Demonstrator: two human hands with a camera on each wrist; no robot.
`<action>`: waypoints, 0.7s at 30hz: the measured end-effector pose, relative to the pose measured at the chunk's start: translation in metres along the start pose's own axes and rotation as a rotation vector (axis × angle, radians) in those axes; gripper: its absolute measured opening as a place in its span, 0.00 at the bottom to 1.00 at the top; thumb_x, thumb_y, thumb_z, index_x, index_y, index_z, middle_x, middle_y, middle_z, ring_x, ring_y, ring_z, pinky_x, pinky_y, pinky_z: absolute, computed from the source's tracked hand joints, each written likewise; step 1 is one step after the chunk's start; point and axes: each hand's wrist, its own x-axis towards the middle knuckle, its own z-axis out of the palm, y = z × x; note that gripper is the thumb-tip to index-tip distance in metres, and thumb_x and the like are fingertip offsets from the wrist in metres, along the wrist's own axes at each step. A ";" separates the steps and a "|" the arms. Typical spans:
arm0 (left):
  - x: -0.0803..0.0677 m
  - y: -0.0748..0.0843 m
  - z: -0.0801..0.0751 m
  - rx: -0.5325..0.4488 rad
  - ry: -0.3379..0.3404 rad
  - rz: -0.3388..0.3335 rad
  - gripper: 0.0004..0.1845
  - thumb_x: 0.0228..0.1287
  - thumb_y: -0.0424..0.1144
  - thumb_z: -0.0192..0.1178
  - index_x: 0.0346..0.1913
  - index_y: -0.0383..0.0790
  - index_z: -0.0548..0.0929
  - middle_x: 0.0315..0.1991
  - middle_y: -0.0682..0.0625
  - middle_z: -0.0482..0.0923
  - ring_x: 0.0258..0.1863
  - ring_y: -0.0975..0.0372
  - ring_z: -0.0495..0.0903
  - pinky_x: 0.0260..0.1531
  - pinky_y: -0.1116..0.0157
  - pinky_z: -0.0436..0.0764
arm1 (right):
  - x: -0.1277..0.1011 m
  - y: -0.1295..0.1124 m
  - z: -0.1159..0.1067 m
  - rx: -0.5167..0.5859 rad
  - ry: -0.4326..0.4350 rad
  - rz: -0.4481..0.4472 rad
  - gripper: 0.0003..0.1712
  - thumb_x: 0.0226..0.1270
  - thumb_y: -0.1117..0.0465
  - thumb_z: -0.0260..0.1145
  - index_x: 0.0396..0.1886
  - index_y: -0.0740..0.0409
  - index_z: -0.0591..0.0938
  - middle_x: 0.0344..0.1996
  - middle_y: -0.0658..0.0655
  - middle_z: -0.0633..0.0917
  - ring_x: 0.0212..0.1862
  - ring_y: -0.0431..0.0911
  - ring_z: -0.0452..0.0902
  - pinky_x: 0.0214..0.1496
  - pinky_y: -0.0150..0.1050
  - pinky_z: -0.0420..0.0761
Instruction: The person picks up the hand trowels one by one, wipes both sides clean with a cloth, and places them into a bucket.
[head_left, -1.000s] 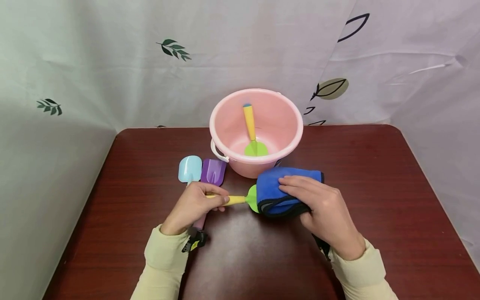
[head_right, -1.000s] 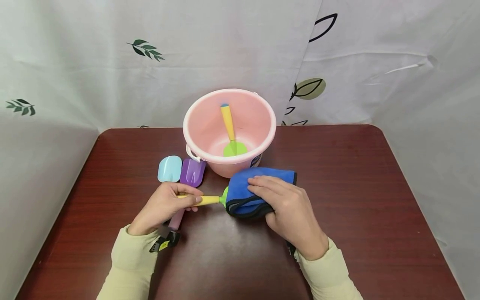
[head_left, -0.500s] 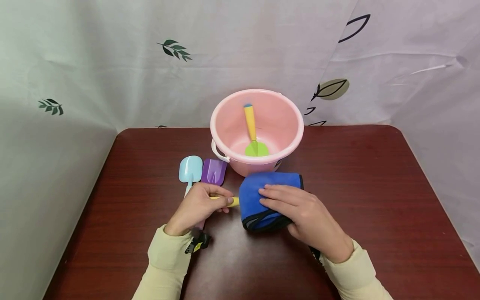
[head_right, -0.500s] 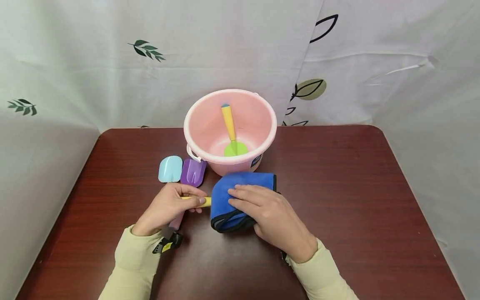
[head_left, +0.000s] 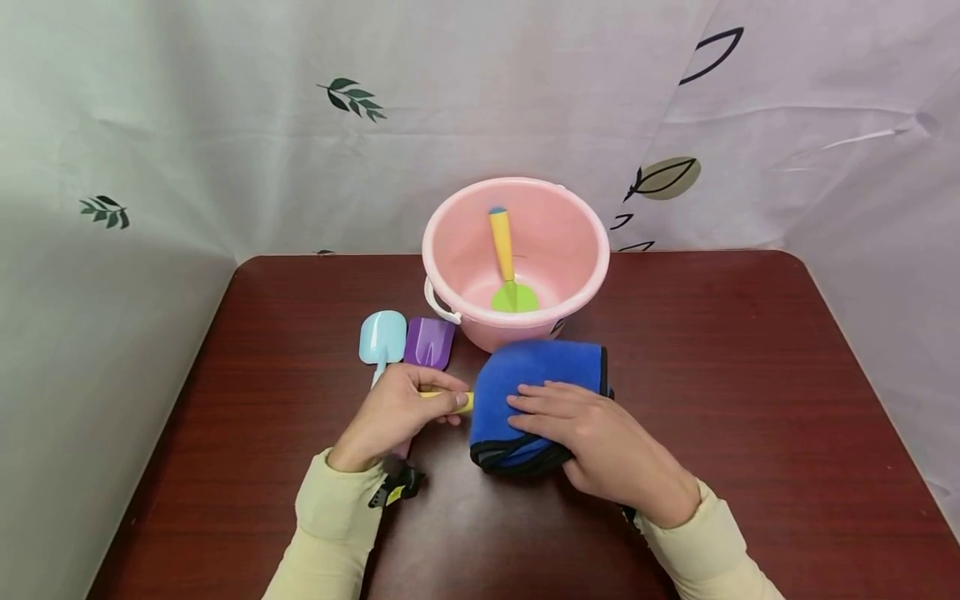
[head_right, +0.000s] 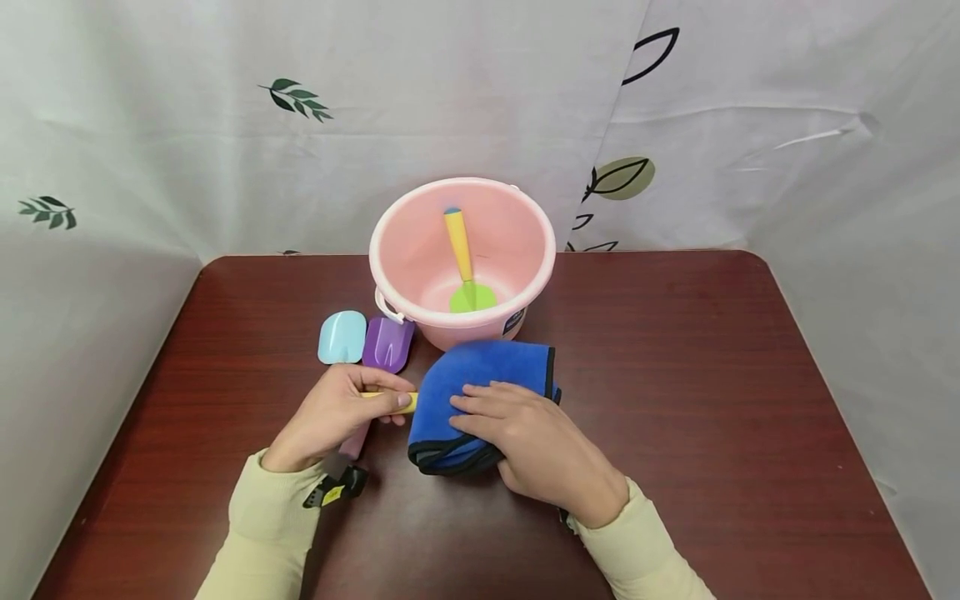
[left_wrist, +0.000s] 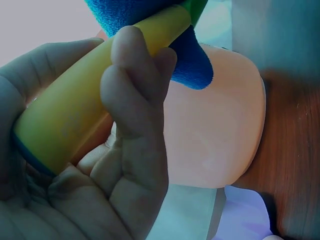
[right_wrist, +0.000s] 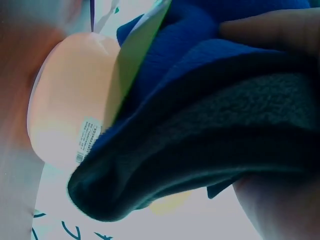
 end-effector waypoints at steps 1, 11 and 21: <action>0.000 0.000 0.000 0.000 0.000 0.002 0.11 0.60 0.35 0.69 0.41 0.30 0.89 0.30 0.44 0.88 0.27 0.56 0.87 0.35 0.60 0.86 | 0.000 -0.001 0.000 -0.006 -0.012 0.010 0.40 0.40 0.80 0.62 0.60 0.56 0.84 0.64 0.54 0.80 0.68 0.50 0.73 0.70 0.50 0.68; 0.002 -0.001 -0.001 -0.031 -0.008 -0.008 0.12 0.60 0.33 0.69 0.42 0.27 0.88 0.30 0.41 0.87 0.27 0.53 0.87 0.36 0.55 0.86 | 0.001 -0.001 0.000 -0.006 -0.072 0.107 0.34 0.45 0.80 0.59 0.55 0.59 0.86 0.60 0.55 0.83 0.66 0.50 0.75 0.70 0.49 0.69; 0.001 -0.002 -0.003 -0.024 0.000 -0.019 0.12 0.60 0.33 0.69 0.43 0.27 0.88 0.32 0.37 0.87 0.27 0.54 0.87 0.36 0.58 0.86 | -0.002 0.002 -0.004 -0.015 -0.055 0.212 0.34 0.44 0.80 0.54 0.52 0.57 0.88 0.58 0.54 0.84 0.63 0.49 0.78 0.64 0.49 0.76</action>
